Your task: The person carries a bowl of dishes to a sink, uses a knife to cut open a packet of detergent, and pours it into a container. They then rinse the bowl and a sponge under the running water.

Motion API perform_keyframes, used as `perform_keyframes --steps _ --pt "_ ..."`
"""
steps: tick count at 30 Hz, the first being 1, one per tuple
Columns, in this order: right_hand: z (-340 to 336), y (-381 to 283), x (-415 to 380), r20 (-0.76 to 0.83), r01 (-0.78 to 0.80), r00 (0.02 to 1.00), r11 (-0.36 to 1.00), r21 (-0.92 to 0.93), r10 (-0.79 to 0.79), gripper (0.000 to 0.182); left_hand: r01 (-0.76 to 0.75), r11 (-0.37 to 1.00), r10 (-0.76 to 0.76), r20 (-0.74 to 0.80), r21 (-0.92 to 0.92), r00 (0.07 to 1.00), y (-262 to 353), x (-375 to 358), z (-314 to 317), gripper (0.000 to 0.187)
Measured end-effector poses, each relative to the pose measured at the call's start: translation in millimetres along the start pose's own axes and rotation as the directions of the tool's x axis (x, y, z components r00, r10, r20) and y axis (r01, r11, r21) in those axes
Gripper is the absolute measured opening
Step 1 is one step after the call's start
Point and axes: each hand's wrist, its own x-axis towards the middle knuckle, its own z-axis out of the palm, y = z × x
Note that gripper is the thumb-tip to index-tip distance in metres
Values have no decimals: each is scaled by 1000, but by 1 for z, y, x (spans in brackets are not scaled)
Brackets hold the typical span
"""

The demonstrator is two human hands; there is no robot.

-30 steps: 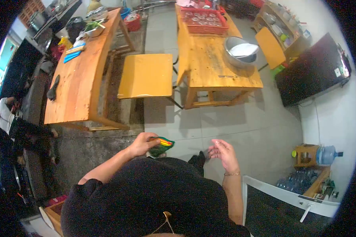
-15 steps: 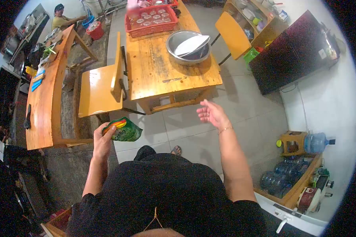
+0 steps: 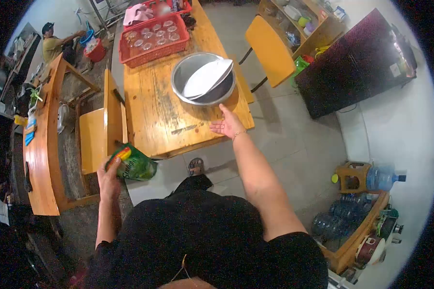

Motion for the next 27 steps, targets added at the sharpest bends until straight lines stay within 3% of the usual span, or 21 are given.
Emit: perform_keyframes --steps 4,6,9,13,16,19,22,23,24,27 --pt "-4 -10 50 94 -21 995 997 69 15 75 -2 1000 2 -27 6 1000 31 47 25 15" --pt "-1 -16 69 70 -34 997 991 128 25 65 -45 998 44 4 51 999 46 67 33 15" --pt "5 -23 86 93 32 994 960 278 -60 36 -81 994 79 31 69 996 50 91 45 16" --pt "11 -36 91 41 12 999 964 265 -23 23 -33 999 32 22 36 999 39 107 61 17" --pt "8 -44 67 -65 64 997 978 197 -52 22 28 997 -25 49 -73 998 40 111 77 17" --pt "-32 -30 60 -49 46 998 990 137 -39 24 62 993 -57 59 -102 997 49 112 96 17" --pt "-82 -6 41 -42 83 996 994 70 -80 28 -30 999 31 24 -32 999 53 114 121 17" --pt "-97 -1 24 -117 60 992 995 81 -50 30 -50 999 51 26 -13 998 52 115 129 17" --pt "-104 -5 -6 -87 20 996 976 218 -1 30 -78 997 78 6 22 997 55 112 143 17" --pt "-183 27 -28 -67 -14 997 952 306 36 32 -139 990 139 4 19 990 51 106 176 18"
